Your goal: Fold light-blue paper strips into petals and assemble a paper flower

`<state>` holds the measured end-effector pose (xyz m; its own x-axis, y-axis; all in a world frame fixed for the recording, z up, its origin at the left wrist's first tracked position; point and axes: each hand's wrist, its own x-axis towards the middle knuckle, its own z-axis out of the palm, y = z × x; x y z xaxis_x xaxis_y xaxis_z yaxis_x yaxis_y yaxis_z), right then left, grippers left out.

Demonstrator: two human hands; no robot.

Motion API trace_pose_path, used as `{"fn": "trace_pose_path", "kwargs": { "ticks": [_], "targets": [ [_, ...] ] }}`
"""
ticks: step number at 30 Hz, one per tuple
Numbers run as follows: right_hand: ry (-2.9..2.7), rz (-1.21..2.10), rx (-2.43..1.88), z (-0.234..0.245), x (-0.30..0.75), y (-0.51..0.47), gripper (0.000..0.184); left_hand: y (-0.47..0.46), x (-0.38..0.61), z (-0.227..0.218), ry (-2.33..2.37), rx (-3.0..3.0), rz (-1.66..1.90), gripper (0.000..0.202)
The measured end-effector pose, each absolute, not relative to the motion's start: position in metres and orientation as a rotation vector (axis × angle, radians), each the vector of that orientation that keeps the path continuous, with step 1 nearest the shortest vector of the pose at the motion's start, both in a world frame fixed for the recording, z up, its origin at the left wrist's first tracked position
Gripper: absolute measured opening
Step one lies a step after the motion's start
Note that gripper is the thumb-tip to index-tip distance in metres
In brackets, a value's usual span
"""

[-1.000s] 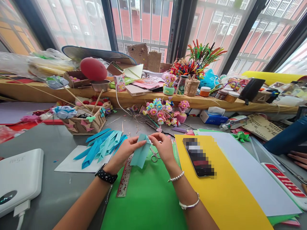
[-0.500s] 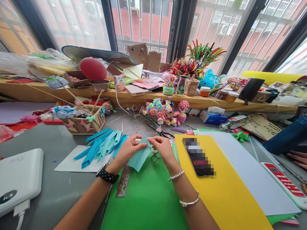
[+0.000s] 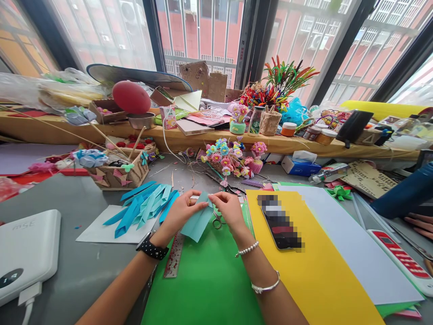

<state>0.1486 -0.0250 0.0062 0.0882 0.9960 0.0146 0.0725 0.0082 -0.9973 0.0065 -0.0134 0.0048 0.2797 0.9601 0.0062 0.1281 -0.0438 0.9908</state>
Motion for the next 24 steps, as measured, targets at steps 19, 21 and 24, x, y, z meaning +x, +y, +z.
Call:
{"fn": "trace_pose_path", "kwargs": {
  "ticks": [19,21,24],
  "targets": [
    [-1.676,0.399,-1.376,0.0019,0.1421,-0.0267,0.021,-0.0141,0.0064,0.0090,1.108,1.535,0.952,0.026],
    [-1.728,0.347,-1.385,0.0004,0.1424,-0.0258,0.024,-0.0146,0.0065,0.0107,1.092,1.519,0.947,0.028],
    [-1.837,0.339,-1.388,-0.0015,0.1449,-0.0239,0.028,-0.0149,0.0064,0.0119,1.083,1.482,0.943,0.030]
  ]
}}
